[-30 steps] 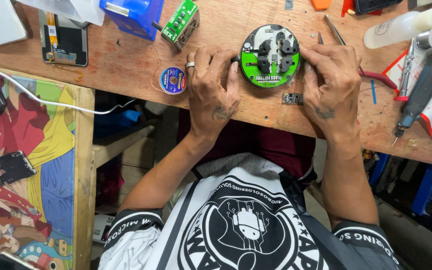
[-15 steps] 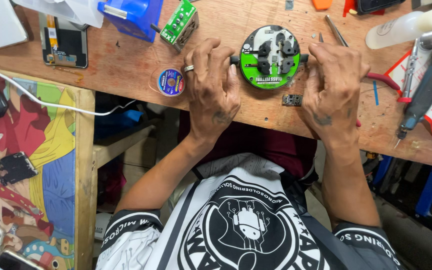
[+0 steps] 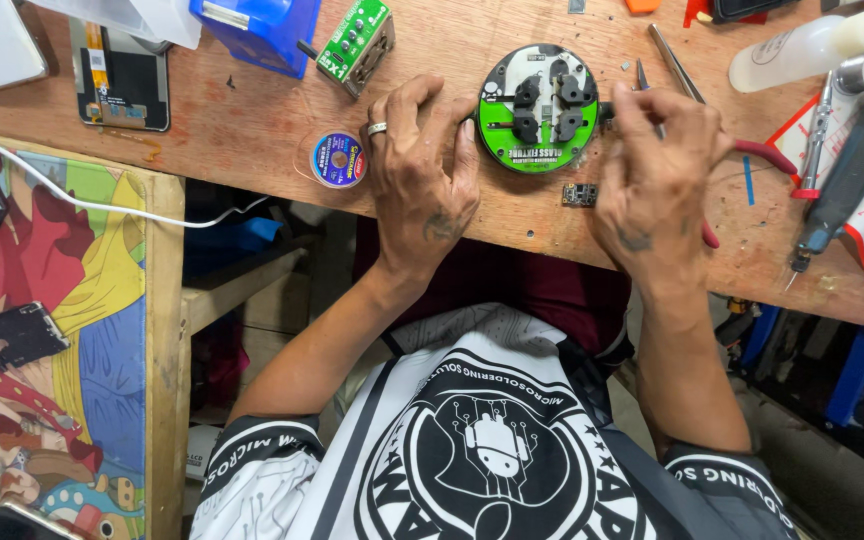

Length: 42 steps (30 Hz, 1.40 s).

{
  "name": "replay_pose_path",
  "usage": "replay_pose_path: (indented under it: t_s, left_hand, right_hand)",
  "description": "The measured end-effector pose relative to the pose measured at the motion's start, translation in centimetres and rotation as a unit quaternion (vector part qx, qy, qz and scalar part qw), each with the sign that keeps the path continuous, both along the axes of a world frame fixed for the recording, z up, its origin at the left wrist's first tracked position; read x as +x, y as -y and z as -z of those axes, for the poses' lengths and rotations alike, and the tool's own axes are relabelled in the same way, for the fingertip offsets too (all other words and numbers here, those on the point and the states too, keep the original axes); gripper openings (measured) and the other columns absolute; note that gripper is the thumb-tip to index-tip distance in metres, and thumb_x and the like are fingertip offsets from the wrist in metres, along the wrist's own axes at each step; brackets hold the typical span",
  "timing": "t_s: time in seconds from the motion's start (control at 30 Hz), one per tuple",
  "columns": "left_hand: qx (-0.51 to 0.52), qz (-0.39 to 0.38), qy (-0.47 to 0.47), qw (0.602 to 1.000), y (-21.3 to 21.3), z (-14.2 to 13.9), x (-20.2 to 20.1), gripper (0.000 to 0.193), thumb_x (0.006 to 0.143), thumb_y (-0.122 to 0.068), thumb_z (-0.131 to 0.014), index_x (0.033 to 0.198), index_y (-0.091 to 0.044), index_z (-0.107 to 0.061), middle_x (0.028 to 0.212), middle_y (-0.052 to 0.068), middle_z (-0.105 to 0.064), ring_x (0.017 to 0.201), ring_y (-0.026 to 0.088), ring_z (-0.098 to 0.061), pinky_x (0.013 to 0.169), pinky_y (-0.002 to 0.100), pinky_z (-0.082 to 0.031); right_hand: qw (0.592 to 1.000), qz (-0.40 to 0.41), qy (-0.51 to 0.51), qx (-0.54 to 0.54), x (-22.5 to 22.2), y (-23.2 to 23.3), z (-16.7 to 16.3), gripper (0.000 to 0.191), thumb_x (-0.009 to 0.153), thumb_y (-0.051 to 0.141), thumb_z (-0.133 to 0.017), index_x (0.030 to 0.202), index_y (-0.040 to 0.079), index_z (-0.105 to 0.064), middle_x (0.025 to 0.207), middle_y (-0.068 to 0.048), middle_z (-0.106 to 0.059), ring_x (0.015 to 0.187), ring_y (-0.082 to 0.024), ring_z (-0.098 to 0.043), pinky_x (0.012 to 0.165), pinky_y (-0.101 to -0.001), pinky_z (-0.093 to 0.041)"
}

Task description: The person uses a precision tool to scrape and clean a small circuit board, then applies flux with a syringe and solders components using a soldering iron. The board is held in a green clamp during soldering.

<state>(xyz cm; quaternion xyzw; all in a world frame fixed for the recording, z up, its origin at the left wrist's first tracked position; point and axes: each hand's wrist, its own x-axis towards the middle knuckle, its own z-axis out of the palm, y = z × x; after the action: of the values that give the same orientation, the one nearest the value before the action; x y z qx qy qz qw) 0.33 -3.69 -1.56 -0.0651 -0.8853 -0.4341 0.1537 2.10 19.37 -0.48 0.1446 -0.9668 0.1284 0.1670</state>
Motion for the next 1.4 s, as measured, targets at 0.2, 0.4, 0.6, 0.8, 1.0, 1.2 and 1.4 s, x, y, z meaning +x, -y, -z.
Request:
replay_pose_path:
  t_s: [0.2, 0.4, 0.6, 0.8, 1.0, 1.2, 1.4]
  left_hand:
    - [0.002, -0.005, -0.003, 1.000, 0.0, 0.0, -0.1, 0.020, 0.094, -0.007, -0.070, 0.114, -0.007, -0.073, 0.126, 0.013, -0.060, 0.121, 0.033, -0.056, 0.107, 0.044, -0.044]
    - [0.000, -0.008, -0.005, 1.000, 0.0, 0.2, -0.5, 0.014, 0.096, -0.010, -0.072, 0.109, -0.007, -0.075, 0.121, 0.012, -0.060, 0.118, 0.033, -0.056, 0.104, 0.044, -0.045]
    - [-0.067, -0.042, 0.008, 0.997, -0.6, 0.3, -2.0, 0.012, 0.095, -0.018, -0.074, 0.091, -0.007, -0.073, 0.105, 0.009, -0.059, 0.110, 0.030, -0.056, 0.098, 0.050, -0.044]
    - [-0.045, -0.033, 0.000, 0.998, -0.3, 0.6, -2.2, 0.010, 0.097, -0.016, -0.071, 0.095, -0.006, -0.072, 0.101, 0.009, -0.060, 0.107, 0.031, -0.055, 0.093, 0.049, -0.043]
    - [0.001, 0.000, -0.051, 0.999, 0.5, 0.3, -2.0, 0.009, 0.101, -0.005, -0.064, 0.110, -0.003, -0.066, 0.104, 0.010, -0.061, 0.110, 0.032, -0.054, 0.100, 0.047, -0.043]
    - [0.026, 0.059, -0.029, 0.997, 1.3, 0.0, -2.4, 0.013, 0.090, 0.003, -0.069, 0.101, -0.001, -0.066, 0.100, 0.013, -0.060, 0.106, 0.034, -0.053, 0.094, 0.046, -0.043]
    - [-0.011, 0.070, -0.023, 0.997, 1.2, 0.2, -3.1, 0.018, 0.085, 0.009, -0.069, 0.100, -0.001, -0.067, 0.102, 0.015, -0.057, 0.106, 0.033, -0.052, 0.092, 0.044, -0.043]
  right_hand:
    - [0.999, -0.001, 0.032, -0.041, 1.2, 0.9, -0.7, 0.039, 0.104, -0.004, -0.068, 0.142, 0.005, -0.066, 0.126, -0.008, -0.061, 0.115, -0.025, -0.052, 0.103, -0.0408, -0.033]
    - [0.999, -0.012, 0.029, -0.026, 0.9, 0.9, -0.8, 0.036, 0.103, -0.004, -0.069, 0.138, 0.003, -0.067, 0.124, -0.008, -0.061, 0.111, -0.025, -0.054, 0.100, -0.0393, -0.035]
    - [0.999, -0.020, 0.017, -0.040, 1.0, 1.1, -0.4, 0.034, 0.106, -0.005, -0.068, 0.139, 0.002, -0.067, 0.125, -0.008, -0.061, 0.109, -0.023, -0.056, 0.103, -0.0415, -0.036]
    - [0.999, -0.012, 0.017, -0.026, 0.4, 0.4, -0.3, 0.031, 0.101, -0.004, -0.068, 0.130, 0.005, -0.072, 0.123, -0.007, -0.064, 0.112, -0.025, -0.056, 0.103, -0.0415, -0.034]
    - [0.999, -0.032, 0.017, -0.029, -2.5, -1.3, -0.8, 0.019, 0.102, -0.001, -0.073, 0.117, 0.009, -0.075, 0.117, -0.003, -0.071, 0.115, -0.022, -0.058, 0.107, -0.0437, -0.031]
    - [0.994, -0.074, 0.038, 0.066, -4.1, -2.2, -1.1, 0.019, 0.095, 0.003, -0.078, 0.112, 0.012, -0.078, 0.103, -0.003, -0.066, 0.109, -0.024, -0.055, 0.106, -0.0441, -0.033]
    - [0.994, -0.078, 0.018, 0.071, -4.4, -2.5, 0.7, 0.024, 0.093, -0.006, -0.072, 0.113, 0.007, -0.076, 0.107, -0.005, -0.068, 0.110, -0.023, -0.057, 0.102, -0.0387, -0.036]
